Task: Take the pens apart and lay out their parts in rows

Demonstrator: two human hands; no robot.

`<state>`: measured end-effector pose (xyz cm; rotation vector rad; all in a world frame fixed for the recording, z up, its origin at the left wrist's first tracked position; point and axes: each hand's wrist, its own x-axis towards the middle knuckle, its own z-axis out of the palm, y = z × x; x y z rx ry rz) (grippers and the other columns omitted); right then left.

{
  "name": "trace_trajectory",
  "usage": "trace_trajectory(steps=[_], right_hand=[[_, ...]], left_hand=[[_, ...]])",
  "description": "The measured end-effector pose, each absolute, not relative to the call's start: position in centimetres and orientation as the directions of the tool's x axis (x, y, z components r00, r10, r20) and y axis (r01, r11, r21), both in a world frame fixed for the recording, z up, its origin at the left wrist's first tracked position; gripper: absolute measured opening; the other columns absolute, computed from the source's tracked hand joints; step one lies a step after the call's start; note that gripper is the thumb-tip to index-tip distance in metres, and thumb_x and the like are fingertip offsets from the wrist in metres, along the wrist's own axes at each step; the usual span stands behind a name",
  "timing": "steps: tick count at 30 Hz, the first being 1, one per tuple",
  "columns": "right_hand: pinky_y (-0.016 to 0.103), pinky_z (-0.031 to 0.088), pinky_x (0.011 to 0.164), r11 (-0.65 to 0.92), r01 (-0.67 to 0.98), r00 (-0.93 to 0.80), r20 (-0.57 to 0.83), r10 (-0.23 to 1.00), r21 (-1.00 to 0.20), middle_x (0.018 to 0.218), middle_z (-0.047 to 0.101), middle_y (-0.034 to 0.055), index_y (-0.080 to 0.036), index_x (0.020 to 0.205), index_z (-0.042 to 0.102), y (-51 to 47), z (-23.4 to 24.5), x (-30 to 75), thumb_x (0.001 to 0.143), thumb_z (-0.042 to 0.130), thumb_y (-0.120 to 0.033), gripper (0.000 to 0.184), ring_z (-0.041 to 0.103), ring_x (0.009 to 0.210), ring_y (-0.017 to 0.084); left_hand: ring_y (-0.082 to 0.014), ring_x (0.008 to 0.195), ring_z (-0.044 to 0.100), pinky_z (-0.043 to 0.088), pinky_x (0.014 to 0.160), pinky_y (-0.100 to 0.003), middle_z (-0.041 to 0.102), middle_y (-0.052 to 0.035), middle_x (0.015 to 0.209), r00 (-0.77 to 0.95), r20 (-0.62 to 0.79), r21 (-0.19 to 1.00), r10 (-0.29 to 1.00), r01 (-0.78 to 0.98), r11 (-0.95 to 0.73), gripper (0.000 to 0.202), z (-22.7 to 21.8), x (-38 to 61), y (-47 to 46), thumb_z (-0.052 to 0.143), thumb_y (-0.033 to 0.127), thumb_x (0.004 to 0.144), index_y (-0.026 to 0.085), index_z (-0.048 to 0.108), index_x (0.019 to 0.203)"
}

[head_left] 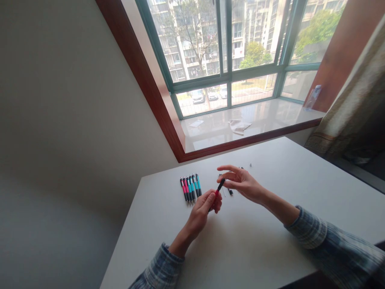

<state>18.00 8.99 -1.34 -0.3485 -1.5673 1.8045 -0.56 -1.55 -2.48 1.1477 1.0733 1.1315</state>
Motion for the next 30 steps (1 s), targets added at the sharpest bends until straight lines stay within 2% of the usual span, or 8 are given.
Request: trace_trajectory(steps=[4, 8, 13, 18, 22, 26, 30], right_hand=[[0.040, 0.050, 0.099, 0.039, -0.291, -0.723, 0.247, 0.646, -0.956, 0.122, 0.071, 0.0107, -0.025, 0.131, 0.062, 8.8, -1.0, 17.9, 0.085, 0.078, -0.036, 0.050, 0.063, 0.119, 0.025], [0.035, 0.053, 0.088, 0.037, -0.261, -0.653, 0.205, 0.729, -0.965, 0.103, 0.075, 0.0072, -0.022, 0.121, 0.068, 9.0, -1.4, 17.8, 0.079, 0.084, -0.035, 0.047, 0.069, 0.100, 0.022], [0.037, 0.053, 0.092, -0.092, -0.328, -0.667, 0.161, 0.728, -0.940, 0.108, 0.076, 0.0097, -0.023, 0.127, 0.065, 9.3, -1.4, 18.2, 0.078, 0.084, -0.035, 0.054, 0.070, 0.104, 0.024], [0.034, 0.053, 0.089, -0.123, -0.385, -0.610, 0.152, 0.778, -0.915, 0.104, 0.075, 0.0067, -0.023, 0.122, 0.066, 9.3, -0.9, 18.5, 0.078, 0.084, -0.033, 0.049, 0.069, 0.094, 0.019], [0.035, 0.053, 0.093, -0.122, -0.470, -0.534, 0.171, 0.828, -0.874, 0.104, 0.073, 0.0034, -0.026, 0.120, 0.066, 10.0, -0.7, 19.1, 0.079, 0.083, -0.031, 0.045, 0.068, 0.095, 0.017], [0.036, 0.056, 0.092, -0.050, -0.503, -0.411, 0.188, 0.892, -0.863, 0.110, 0.070, 0.0022, -0.030, 0.120, 0.066, 11.7, -0.7, 20.6, 0.082, 0.079, -0.035, 0.040, 0.068, 0.098, 0.018], [0.039, 0.057, 0.091, 0.137, -0.322, -0.244, 0.222, 0.944, -0.937, 0.110, 0.072, 0.0045, -0.026, 0.120, 0.066, 14.9, -1.7, 23.1, 0.081, 0.076, -0.038, 0.042, 0.069, 0.098, 0.020]], left_hand=[[-0.0138, 0.065, 0.045, 0.037, 0.064, -0.027, 0.054, -0.0017, 0.071, 0.114, -0.053, 0.990, 0.992, -0.123, 0.067, 0.041, -2.5, -0.5, -1.5, 0.055, 0.053, 0.096, 0.014, 0.062, 0.090], [-0.0129, 0.065, 0.045, 0.036, 0.064, -0.027, 0.053, -0.0015, 0.072, 0.120, -0.041, 0.990, 0.992, -0.128, 0.056, 0.040, -2.7, -0.5, -1.6, 0.056, 0.052, 0.097, 0.013, 0.064, 0.091], [-0.0127, 0.065, 0.045, 0.035, 0.063, -0.027, 0.053, -0.0013, 0.071, 0.124, -0.047, 0.983, 0.991, -0.169, 0.068, 0.040, -2.8, -0.4, -1.7, 0.056, 0.051, 0.098, 0.012, 0.064, 0.092], [-0.0137, 0.070, 0.048, 0.037, 0.066, -0.027, 0.058, -0.0042, 0.080, 0.134, -0.059, 0.984, 0.989, -0.157, 0.080, 0.040, -2.6, -0.4, -1.8, 0.057, 0.052, 0.097, 0.012, 0.067, 0.094], [-0.0141, 0.068, 0.048, 0.036, 0.066, -0.027, 0.058, -0.0038, 0.077, 0.215, -0.110, 0.977, 0.970, -0.154, 0.145, 0.039, -2.7, -0.3, -2.1, 0.062, 0.051, 0.094, 0.013, 0.067, 0.092], [-0.0153, 0.073, 0.051, 0.039, 0.072, -0.029, 0.059, -0.0043, 0.079, 0.250, -0.088, 0.962, 0.964, -0.231, 0.147, 0.035, -3.0, -0.4, -2.5, 0.069, 0.048, 0.090, 0.013, 0.066, 0.091], [-0.0175, 0.081, 0.054, 0.042, 0.080, -0.032, 0.060, -0.0054, 0.086, 0.225, -0.047, 0.945, 0.973, -0.306, 0.116, 0.033, -3.1, -0.5, -2.7, 0.074, 0.046, 0.087, 0.015, 0.066, 0.092]])
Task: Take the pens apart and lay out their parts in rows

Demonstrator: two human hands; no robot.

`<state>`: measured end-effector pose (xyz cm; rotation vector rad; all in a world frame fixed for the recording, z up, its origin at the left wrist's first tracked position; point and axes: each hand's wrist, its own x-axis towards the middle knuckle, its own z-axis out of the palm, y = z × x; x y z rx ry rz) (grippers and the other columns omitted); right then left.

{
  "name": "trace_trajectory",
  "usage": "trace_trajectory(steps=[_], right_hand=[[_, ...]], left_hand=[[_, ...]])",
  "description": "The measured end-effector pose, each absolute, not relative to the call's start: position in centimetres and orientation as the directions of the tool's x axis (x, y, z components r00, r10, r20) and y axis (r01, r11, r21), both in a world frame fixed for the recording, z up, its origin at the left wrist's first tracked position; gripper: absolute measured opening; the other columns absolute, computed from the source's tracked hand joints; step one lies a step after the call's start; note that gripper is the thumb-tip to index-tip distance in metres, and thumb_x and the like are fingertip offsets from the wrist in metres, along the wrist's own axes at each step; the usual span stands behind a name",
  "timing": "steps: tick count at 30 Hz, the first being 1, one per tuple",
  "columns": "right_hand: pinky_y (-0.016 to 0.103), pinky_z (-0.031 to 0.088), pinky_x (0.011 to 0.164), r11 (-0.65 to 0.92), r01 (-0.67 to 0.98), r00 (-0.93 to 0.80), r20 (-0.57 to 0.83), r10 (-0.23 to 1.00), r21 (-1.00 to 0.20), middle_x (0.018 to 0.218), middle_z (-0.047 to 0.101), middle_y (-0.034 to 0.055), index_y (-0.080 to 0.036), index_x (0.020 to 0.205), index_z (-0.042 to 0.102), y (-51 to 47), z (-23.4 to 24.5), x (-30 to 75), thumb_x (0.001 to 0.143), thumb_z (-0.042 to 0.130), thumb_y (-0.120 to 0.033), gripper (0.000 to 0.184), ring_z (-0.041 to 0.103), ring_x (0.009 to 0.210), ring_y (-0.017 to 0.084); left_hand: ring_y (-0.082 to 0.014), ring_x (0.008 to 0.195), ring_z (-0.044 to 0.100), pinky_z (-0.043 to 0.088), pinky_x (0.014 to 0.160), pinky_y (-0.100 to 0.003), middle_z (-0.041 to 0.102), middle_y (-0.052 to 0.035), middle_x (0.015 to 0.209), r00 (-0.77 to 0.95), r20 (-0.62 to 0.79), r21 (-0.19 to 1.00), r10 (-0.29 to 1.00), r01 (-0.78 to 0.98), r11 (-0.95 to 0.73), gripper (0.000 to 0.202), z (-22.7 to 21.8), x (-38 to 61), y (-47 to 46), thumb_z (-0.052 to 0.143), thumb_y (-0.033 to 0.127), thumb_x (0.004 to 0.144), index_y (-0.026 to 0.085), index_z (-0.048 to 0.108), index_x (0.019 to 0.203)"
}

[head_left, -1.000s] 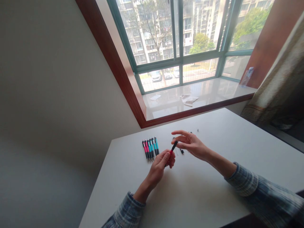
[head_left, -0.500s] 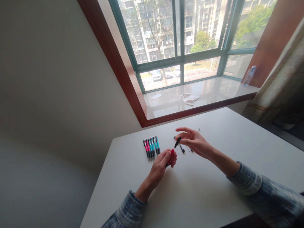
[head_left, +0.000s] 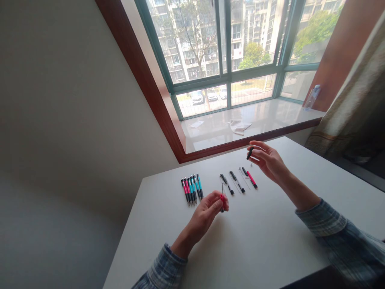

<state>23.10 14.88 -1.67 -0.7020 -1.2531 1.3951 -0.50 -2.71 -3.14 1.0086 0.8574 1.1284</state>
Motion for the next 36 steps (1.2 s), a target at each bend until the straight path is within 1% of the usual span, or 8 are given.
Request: trace_trajectory(steps=[2, 4, 7, 9, 13, 19, 29, 36], right_hand=[[0.039, 0.058, 0.087, 0.238, -0.129, -0.123, 0.254, 0.959, -0.963, 0.107, 0.073, 0.0072, -0.023, 0.126, 0.063, 16.6, -2.8, 24.6, 0.082, 0.072, -0.038, 0.047, 0.069, 0.095, 0.022], [0.039, 0.059, 0.080, 0.296, 0.129, -0.059, 0.290, 0.955, -0.947, 0.104, 0.075, 0.0102, -0.018, 0.130, 0.061, 17.9, -4.0, 26.0, 0.081, 0.069, -0.034, 0.052, 0.070, 0.088, 0.023], [0.035, 0.059, 0.072, 0.310, 0.460, -0.068, 0.315, 0.947, -0.832, 0.102, 0.075, 0.0108, -0.017, 0.129, 0.061, 18.9, -5.4, 27.5, 0.079, 0.069, -0.030, 0.052, 0.072, 0.077, 0.022], [0.033, 0.059, 0.068, 0.308, 0.564, -0.088, 0.315, 0.945, -0.766, 0.103, 0.075, 0.0101, -0.018, 0.128, 0.061, 18.9, -5.8, 28.0, 0.079, 0.071, -0.031, 0.051, 0.073, 0.075, 0.021], [0.030, 0.059, 0.066, 0.307, 0.615, -0.169, 0.258, 0.951, -0.726, 0.100, 0.075, 0.0085, -0.020, 0.123, 0.061, 18.4, -6.1, 27.8, 0.081, 0.072, -0.033, 0.045, 0.074, 0.074, 0.020], [0.029, 0.058, 0.068, 0.298, 0.637, -0.238, 0.185, 0.953, -0.711, 0.097, 0.075, 0.0068, -0.021, 0.118, 0.062, 18.3, -7.0, 26.8, 0.081, 0.072, -0.027, 0.039, 0.073, 0.074, 0.018], [0.029, 0.055, 0.070, 0.312, 0.655, -0.256, 0.187, 0.948, -0.688, 0.093, 0.076, 0.0052, -0.022, 0.115, 0.065, 18.4, -7.2, 26.6, 0.083, 0.069, -0.025, 0.032, 0.072, 0.075, 0.018], [0.028, 0.054, 0.069, 0.319, 0.664, -0.252, 0.199, 0.947, -0.676, 0.091, 0.076, 0.0054, -0.021, 0.112, 0.067, 18.4, -7.3, 26.5, 0.084, 0.070, -0.027, 0.029, 0.072, 0.073, 0.018]], left_hand=[[-0.0178, 0.083, 0.055, 0.042, 0.082, -0.033, 0.060, -0.0055, 0.088, 0.224, -0.042, 0.937, 0.974, -0.329, 0.116, 0.032, -3.2, -0.5, -2.8, 0.075, 0.044, 0.086, 0.015, 0.065, 0.093], [-0.0176, 0.083, 0.055, 0.041, 0.081, -0.032, 0.060, -0.0057, 0.088, 0.228, -0.039, 0.934, 0.973, -0.339, 0.117, 0.030, -3.3, -0.6, -2.9, 0.076, 0.042, 0.086, 0.015, 0.065, 0.094], [-0.0169, 0.081, 0.054, 0.040, 0.078, -0.031, 0.060, -0.0056, 0.087, 0.237, -0.029, 0.938, 0.971, -0.329, 0.108, 0.028, -3.5, -0.8, -3.0, 0.074, 0.040, 0.088, 0.015, 0.063, 0.095], [-0.0168, 0.081, 0.054, 0.040, 0.078, -0.031, 0.060, -0.0055, 0.087, 0.242, -0.028, 0.942, 0.970, -0.319, 0.106, 0.028, -3.6, -0.9, -2.9, 0.074, 0.040, 0.089, 0.015, 0.063, 0.095], [-0.0167, 0.080, 0.053, 0.041, 0.079, -0.031, 0.060, -0.0051, 0.085, 0.230, -0.040, 0.950, 0.972, -0.294, 0.109, 0.029, -3.4, -0.9, -2.7, 0.074, 0.041, 0.088, 0.016, 0.063, 0.095], [-0.0164, 0.079, 0.054, 0.042, 0.077, -0.030, 0.060, -0.0049, 0.086, 0.215, -0.053, 0.963, 0.975, -0.247, 0.107, 0.031, -2.7, -0.4, -2.6, 0.076, 0.042, 0.086, 0.016, 0.063, 0.094], [-0.0150, 0.079, 0.054, 0.040, 0.077, -0.028, 0.060, -0.0040, 0.087, 0.246, -0.033, 0.960, 0.969, -0.261, 0.099, 0.024, -3.0, -0.5, -2.8, 0.073, 0.036, 0.090, 0.016, 0.062, 0.096], [-0.0150, 0.078, 0.053, 0.040, 0.076, -0.029, 0.060, -0.0039, 0.086, 0.236, -0.041, 0.956, 0.971, -0.273, 0.107, 0.027, -3.2, -0.5, -2.7, 0.075, 0.038, 0.088, 0.016, 0.061, 0.096]])
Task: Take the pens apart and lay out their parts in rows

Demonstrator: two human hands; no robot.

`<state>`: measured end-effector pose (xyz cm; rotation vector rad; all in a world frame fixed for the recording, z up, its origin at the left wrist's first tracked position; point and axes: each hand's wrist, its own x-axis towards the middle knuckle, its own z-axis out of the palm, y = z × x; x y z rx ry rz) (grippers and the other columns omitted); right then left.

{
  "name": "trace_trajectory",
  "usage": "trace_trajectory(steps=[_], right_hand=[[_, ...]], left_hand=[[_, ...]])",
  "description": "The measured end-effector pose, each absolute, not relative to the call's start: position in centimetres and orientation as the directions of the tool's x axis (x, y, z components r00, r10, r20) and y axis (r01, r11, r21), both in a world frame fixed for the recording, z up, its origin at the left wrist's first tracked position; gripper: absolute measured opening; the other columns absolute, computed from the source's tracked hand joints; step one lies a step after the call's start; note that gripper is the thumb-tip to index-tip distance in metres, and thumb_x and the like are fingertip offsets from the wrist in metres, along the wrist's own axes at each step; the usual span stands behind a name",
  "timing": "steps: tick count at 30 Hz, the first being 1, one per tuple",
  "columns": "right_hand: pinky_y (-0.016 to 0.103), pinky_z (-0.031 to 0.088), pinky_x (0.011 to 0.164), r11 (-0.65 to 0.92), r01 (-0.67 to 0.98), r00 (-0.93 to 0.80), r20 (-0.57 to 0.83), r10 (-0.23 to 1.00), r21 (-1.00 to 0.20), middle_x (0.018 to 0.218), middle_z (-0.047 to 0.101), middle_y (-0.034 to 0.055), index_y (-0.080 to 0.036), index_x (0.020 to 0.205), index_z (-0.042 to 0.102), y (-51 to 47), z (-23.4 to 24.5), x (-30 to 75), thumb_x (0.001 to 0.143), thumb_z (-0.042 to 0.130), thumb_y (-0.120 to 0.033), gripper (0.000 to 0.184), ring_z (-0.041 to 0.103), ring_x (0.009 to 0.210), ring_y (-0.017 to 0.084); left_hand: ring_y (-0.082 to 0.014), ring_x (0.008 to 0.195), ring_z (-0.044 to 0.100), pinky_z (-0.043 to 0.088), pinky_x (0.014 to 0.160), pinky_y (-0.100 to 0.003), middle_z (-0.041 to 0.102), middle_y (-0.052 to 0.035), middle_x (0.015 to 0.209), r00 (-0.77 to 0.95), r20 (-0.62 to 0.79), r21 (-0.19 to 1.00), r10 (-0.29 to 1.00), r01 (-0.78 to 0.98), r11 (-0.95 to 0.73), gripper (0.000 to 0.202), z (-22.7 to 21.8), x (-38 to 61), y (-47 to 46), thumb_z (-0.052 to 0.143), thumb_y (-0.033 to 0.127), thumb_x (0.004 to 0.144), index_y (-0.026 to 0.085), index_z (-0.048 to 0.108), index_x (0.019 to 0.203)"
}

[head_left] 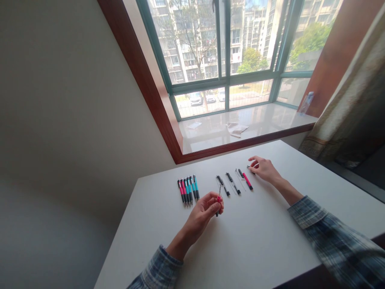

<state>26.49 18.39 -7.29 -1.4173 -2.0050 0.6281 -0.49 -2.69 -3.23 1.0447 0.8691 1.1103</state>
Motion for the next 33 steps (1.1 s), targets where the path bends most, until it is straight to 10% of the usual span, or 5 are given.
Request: trace_trajectory(steps=[14, 21, 33], right_hand=[[0.036, 0.058, 0.081, 0.534, 0.377, -0.137, 0.524, 0.840, -0.757, 0.089, 0.077, 0.0063, -0.020, 0.099, 0.074, 15.3, -4.5, 22.7, 0.093, 0.061, -0.040, 0.024, 0.072, 0.079, 0.022], [0.032, 0.058, 0.074, 0.258, -0.132, -0.671, 0.278, 0.688, -0.957, 0.086, 0.074, 0.0051, -0.018, 0.113, 0.073, 9.8, -2.6, 17.4, 0.085, 0.076, -0.043, 0.037, 0.069, 0.078, 0.019], [0.027, 0.051, 0.070, 0.079, -0.224, -0.636, 0.207, 0.743, -0.971, 0.091, 0.075, 0.0054, -0.018, 0.091, 0.076, 9.3, -2.8, 17.3, 0.083, 0.079, -0.042, 0.026, 0.066, 0.078, 0.016]], left_hand=[[-0.0089, 0.060, 0.033, 0.029, 0.060, -0.025, 0.039, 0.0056, 0.071, 0.123, -0.067, 0.937, 0.990, -0.334, 0.105, 0.033, -3.5, -0.5, -2.2, 0.064, 0.045, 0.095, 0.017, 0.061, 0.111], [-0.0097, 0.061, 0.030, 0.027, 0.058, -0.025, 0.038, 0.0061, 0.070, 0.089, -0.072, 0.961, 0.993, -0.259, 0.093, 0.040, -2.7, -0.8, -1.6, 0.061, 0.047, 0.096, 0.018, 0.058, 0.124], [-0.0096, 0.059, 0.024, 0.021, 0.054, -0.025, 0.036, 0.0068, 0.069, 0.081, -0.112, 0.962, 0.990, -0.242, 0.128, 0.045, -2.8, -0.3, -1.7, 0.063, 0.049, 0.093, 0.020, 0.057, 0.127]])
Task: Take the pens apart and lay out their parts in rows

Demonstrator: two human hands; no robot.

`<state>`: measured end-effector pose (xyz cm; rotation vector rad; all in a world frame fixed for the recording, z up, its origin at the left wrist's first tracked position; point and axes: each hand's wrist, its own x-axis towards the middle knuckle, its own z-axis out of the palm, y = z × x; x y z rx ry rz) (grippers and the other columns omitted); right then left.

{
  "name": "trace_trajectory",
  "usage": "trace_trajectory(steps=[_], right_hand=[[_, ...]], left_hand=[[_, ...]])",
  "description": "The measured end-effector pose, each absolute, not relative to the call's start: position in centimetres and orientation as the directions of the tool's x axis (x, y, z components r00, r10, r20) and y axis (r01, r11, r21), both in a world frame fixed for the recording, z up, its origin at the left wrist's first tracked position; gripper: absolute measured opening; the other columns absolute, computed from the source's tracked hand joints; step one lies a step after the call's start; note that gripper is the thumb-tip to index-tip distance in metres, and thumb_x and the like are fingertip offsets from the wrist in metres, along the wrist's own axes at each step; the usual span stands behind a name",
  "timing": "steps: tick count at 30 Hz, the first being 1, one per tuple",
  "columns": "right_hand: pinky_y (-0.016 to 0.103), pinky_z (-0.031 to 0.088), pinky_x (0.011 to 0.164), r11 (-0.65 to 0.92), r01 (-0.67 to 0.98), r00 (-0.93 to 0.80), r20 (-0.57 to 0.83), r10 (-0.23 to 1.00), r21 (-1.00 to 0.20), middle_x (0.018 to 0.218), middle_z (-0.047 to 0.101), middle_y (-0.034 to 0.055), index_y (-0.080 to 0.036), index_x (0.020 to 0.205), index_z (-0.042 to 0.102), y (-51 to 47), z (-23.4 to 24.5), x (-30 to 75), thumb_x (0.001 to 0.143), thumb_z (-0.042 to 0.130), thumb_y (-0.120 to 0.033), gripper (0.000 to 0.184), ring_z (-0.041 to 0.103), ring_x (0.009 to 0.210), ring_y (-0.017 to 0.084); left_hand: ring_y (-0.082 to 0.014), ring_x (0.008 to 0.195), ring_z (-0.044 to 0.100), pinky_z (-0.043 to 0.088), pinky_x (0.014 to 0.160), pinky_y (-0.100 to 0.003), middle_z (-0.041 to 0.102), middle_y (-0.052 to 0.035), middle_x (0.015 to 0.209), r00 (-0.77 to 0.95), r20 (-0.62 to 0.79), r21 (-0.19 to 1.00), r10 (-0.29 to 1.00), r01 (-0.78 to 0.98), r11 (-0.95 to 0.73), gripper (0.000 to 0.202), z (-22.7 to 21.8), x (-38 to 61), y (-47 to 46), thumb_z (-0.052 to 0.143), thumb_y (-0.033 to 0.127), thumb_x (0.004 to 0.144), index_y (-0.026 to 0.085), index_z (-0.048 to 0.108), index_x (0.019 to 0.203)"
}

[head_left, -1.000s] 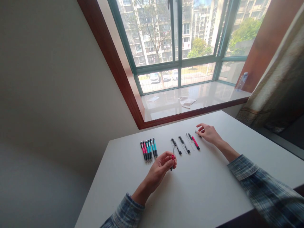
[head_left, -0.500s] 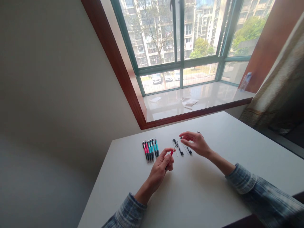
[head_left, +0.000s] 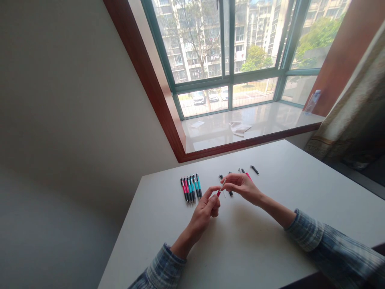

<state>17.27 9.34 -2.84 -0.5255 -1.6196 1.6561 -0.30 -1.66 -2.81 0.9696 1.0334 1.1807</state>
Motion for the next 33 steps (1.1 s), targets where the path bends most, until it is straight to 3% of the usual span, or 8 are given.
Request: trace_trajectory(steps=[4, 8, 11, 16, 22, 27, 33], right_hand=[[0.027, 0.051, 0.069, 0.054, -0.256, -0.541, 0.189, 0.820, -0.965, 0.078, 0.073, 0.0032, -0.018, 0.089, 0.076, 9.6, -3.0, 17.4, 0.084, 0.077, -0.045, 0.027, 0.063, 0.071, 0.014], [0.027, 0.054, 0.078, 0.015, -0.349, -0.396, 0.161, 0.904, -0.937, 0.090, 0.076, 0.0054, -0.019, 0.088, 0.075, 11.4, -2.9, 18.7, 0.080, 0.081, -0.043, 0.026, 0.068, 0.082, 0.015], [0.030, 0.056, 0.084, 0.076, -0.332, -0.219, 0.155, 0.963, -0.940, 0.092, 0.076, 0.0060, -0.020, 0.097, 0.077, 13.6, -3.4, 20.6, 0.076, 0.084, -0.042, 0.031, 0.070, 0.085, 0.016], [0.034, 0.058, 0.086, 0.169, -0.116, -0.015, 0.172, 0.985, -0.979, 0.091, 0.077, 0.0077, -0.017, 0.101, 0.078, 17.2, -5.3, 24.5, 0.076, 0.081, -0.043, 0.036, 0.070, 0.086, 0.019], [0.039, 0.059, 0.084, 0.256, 0.275, 0.016, 0.271, 0.963, -0.927, 0.094, 0.079, 0.0104, -0.015, 0.098, 0.078, 19.8, -7.7, 27.5, 0.078, 0.073, -0.045, 0.037, 0.073, 0.085, 0.024], [0.038, 0.058, 0.087, 0.281, 0.443, -0.015, 0.306, 0.952, -0.852, 0.093, 0.080, 0.0079, -0.019, 0.095, 0.079, 19.4, -8.0, 27.8, 0.079, 0.070, -0.043, 0.030, 0.075, 0.087, 0.025], [0.032, 0.056, 0.077, 0.249, 0.588, -0.085, 0.247, 0.965, -0.770, 0.083, 0.079, 0.0041, -0.023, 0.090, 0.081, 18.5, -6.8, 27.6, 0.084, 0.063, -0.043, 0.028, 0.075, 0.077, 0.022]], left_hand=[[-0.0090, 0.058, 0.024, 0.021, 0.054, -0.024, 0.038, 0.0061, 0.070, 0.069, -0.134, 0.962, 0.989, -0.229, 0.147, 0.045, -3.1, -0.4, -1.6, 0.064, 0.049, 0.092, 0.019, 0.059, 0.124], [-0.0089, 0.058, 0.023, 0.020, 0.054, -0.024, 0.036, 0.0066, 0.069, 0.077, -0.136, 0.961, 0.988, -0.234, 0.150, 0.046, -3.6, -0.7, -1.8, 0.066, 0.049, 0.091, 0.018, 0.059, 0.125], [-0.0091, 0.058, 0.022, 0.020, 0.054, -0.024, 0.035, 0.0067, 0.069, 0.072, -0.133, 0.959, 0.988, -0.243, 0.147, 0.047, -3.9, -1.1, -2.1, 0.066, 0.050, 0.090, 0.018, 0.059, 0.124], [-0.0091, 0.058, 0.022, 0.021, 0.054, -0.024, 0.034, 0.0067, 0.069, 0.064, -0.141, 0.959, 0.988, -0.239, 0.153, 0.048, -4.1, -1.4, -2.5, 0.067, 0.050, 0.089, 0.019, 0.060, 0.124], [-0.0092, 0.057, 0.022, 0.021, 0.053, -0.024, 0.034, 0.0066, 0.069, 0.071, -0.143, 0.962, 0.987, -0.226, 0.156, 0.047, -4.2, -1.5, -2.4, 0.066, 0.051, 0.089, 0.018, 0.061, 0.122], [-0.0089, 0.057, 0.026, 0.023, 0.054, -0.025, 0.037, 0.0064, 0.069, 0.072, -0.148, 0.967, 0.986, -0.198, 0.160, 0.047, -4.1, -1.3, -2.2, 0.066, 0.052, 0.089, 0.019, 0.062, 0.121], [-0.0089, 0.056, 0.025, 0.021, 0.054, -0.025, 0.036, 0.0071, 0.067, 0.077, -0.142, 0.968, 0.987, -0.196, 0.155, 0.049, -4.4, -1.2, -2.0, 0.066, 0.052, 0.088, 0.018, 0.061, 0.123]])
